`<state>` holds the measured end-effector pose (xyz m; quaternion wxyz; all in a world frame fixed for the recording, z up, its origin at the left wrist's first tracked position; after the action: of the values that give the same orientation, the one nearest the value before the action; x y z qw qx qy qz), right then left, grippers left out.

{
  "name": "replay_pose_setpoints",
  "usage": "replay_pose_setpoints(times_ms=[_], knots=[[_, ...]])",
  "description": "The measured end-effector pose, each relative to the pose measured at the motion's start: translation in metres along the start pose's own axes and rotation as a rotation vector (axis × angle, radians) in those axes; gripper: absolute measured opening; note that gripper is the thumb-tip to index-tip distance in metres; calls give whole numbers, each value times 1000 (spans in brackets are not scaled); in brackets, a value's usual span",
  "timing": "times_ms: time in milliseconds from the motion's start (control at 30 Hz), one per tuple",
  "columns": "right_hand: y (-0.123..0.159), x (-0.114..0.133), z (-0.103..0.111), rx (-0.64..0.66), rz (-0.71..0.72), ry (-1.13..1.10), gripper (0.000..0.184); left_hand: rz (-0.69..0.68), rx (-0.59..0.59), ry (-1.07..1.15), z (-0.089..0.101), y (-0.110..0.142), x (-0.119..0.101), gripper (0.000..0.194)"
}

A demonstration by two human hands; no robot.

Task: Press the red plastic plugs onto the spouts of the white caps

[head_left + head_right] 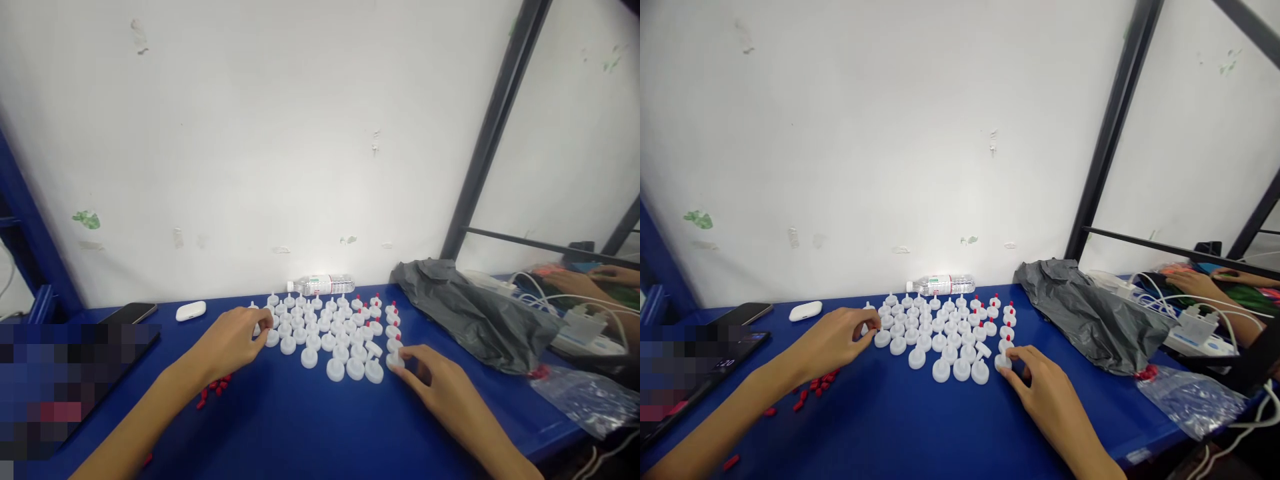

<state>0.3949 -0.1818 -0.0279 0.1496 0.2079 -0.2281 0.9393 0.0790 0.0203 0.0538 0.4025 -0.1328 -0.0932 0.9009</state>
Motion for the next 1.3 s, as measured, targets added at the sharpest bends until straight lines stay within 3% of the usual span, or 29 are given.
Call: replay_pose_setpoints(times_ms=[100, 167, 333, 433, 500, 600, 733, 900, 1133, 1300], knots=[[-3, 4, 12, 12, -24, -68, 31, -109, -109, 10, -11, -1, -4, 27], [-10, 20, 24, 9, -11, -151, 29, -173, -190, -23, -21, -1, -4, 30], [-36, 96, 45, -24, 153, -211, 26, -273, -337, -92, -34, 2, -10, 29], [-44, 133, 36, 106, 251, -279, 25, -333, -386, -62, -36, 5, -18, 28], [-44, 144, 24, 171, 270, -328, 29, -385, -432, -35, -36, 8, -24, 26], [-40, 142, 7, 181, 281, -316, 33, -457, -468, -1, -38, 11, -34, 24], [-37, 133, -4, 211, 317, -283, 32, -512, -432, 20, -40, 15, -48, 22], [-36, 133, -5, 163, 366, -249, 35, -535, -379, -7, -42, 21, -55, 26], [-36, 135, -5, 220, 347, -375, 27, -498, -511, -28, -43, 19, -53, 23], [-32, 138, -5, 198, 384, -376, 20, -492, -486, -51, -43, 21, -54, 25]])
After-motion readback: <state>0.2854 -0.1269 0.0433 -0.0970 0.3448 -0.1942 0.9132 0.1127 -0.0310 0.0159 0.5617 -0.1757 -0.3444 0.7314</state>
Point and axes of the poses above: each hand's wrist, its own y-axis away from the middle knuckle, its own z-axis out of the back of the hand, x = y × z, the point moved 2 cm from there along -y, towards the middle knuckle, and after that the axes turned 2 degrees about -x, right-handed, at the moved point
